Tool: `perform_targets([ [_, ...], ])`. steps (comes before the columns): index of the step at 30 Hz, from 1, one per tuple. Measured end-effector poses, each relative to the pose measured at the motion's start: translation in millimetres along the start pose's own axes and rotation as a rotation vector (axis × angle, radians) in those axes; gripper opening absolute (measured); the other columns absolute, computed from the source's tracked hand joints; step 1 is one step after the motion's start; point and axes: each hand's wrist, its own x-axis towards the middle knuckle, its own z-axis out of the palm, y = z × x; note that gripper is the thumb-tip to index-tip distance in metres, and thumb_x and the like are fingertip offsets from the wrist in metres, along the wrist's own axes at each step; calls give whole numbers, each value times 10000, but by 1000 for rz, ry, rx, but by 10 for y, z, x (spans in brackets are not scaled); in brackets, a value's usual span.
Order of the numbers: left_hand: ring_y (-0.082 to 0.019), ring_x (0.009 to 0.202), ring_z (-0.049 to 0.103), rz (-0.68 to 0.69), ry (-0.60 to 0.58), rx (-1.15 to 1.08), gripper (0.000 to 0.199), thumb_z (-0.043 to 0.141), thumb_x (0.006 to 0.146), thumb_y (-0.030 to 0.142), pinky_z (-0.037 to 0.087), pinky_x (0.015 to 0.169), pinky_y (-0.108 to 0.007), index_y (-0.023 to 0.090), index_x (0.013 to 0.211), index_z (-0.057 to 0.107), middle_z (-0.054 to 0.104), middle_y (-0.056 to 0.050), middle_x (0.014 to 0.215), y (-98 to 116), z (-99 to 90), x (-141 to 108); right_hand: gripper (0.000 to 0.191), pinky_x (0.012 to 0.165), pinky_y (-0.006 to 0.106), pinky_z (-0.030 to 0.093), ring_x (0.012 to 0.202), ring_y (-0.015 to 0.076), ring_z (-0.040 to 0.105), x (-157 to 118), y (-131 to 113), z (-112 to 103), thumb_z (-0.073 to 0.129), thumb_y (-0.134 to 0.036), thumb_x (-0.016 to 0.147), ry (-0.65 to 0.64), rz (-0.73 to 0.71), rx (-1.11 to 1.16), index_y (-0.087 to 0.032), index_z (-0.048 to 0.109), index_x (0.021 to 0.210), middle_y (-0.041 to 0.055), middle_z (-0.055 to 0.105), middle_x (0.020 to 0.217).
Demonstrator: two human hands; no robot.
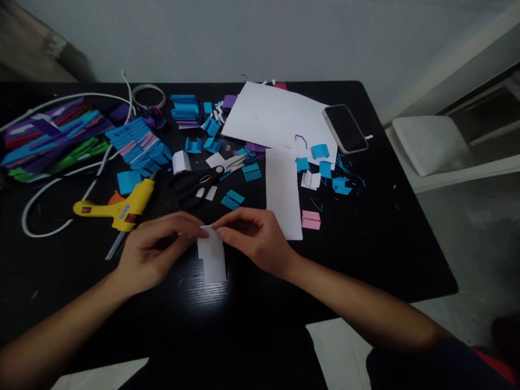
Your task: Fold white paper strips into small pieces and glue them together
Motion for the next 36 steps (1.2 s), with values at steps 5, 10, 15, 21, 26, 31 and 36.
perform_targets([
  [5, -153, 868, 699, 45, -6, -16, 116, 579, 936, 89, 559, 739, -261, 183, 949, 646, 720, -52, 989, -10, -3, -28, 174, 811, 289, 652, 858, 165, 779, -15, 51, 48, 870, -213, 788, 54, -38, 45, -211, 728, 888, 14, 806, 907],
  [10, -116, 771, 704, -107, 122, 31, 137, 672, 952, 189, 565, 696, -211, 208, 1084, 637, 735, 6, 888, -11, 86, -44, 215, 870, 291, 657, 917, 166, 796, -43, 57, 77, 865, -156, 796, 62, -93, 54, -217, 706, 928, 13, 815, 953],
  [15, -82, 718, 718, -52, 153, 199, 80, 718, 945, 190, 544, 670, -165, 211, 1020, 733, 779, 31, 864, -29, 118, -73, 215, 847, 256, 656, 908, 149, 789, -50, 55, 96, 864, -138, 792, 68, -115, 40, -221, 742, 949, 6, 805, 944],
  [21, -88, 745, 743, -23, 165, 209, 89, 741, 929, 185, 561, 682, -160, 206, 1015, 746, 801, 23, 900, -46, 112, -89, 187, 819, 236, 647, 902, 145, 780, -26, 37, 74, 850, -199, 818, 30, -62, -10, -237, 806, 996, 9, 810, 955],
  [26, -83, 726, 740, -32, 181, 190, 83, 772, 903, 191, 566, 674, -148, 207, 982, 750, 797, 32, 867, -34, 133, -86, 109, 814, 242, 639, 875, 145, 785, -22, 52, 56, 837, -226, 846, 60, -87, -89, -269, 829, 945, -14, 824, 921],
  [31, -84, 711, 739, -76, 181, 147, 96, 798, 874, 186, 578, 676, -147, 218, 952, 752, 795, 46, 845, -15, 152, -61, 92, 803, 246, 645, 863, 149, 790, -31, 64, 63, 830, -235, 855, 68, -102, -113, -269, 829, 940, -20, 827, 913],
  [36, -91, 720, 747, -120, 168, 102, 109, 797, 864, 169, 589, 688, -151, 217, 948, 747, 795, 45, 833, 3, 147, -37, 107, 794, 248, 647, 858, 146, 788, -34, 71, 60, 824, -223, 861, 68, -131, -140, -267, 823, 959, -19, 826, 926],
])
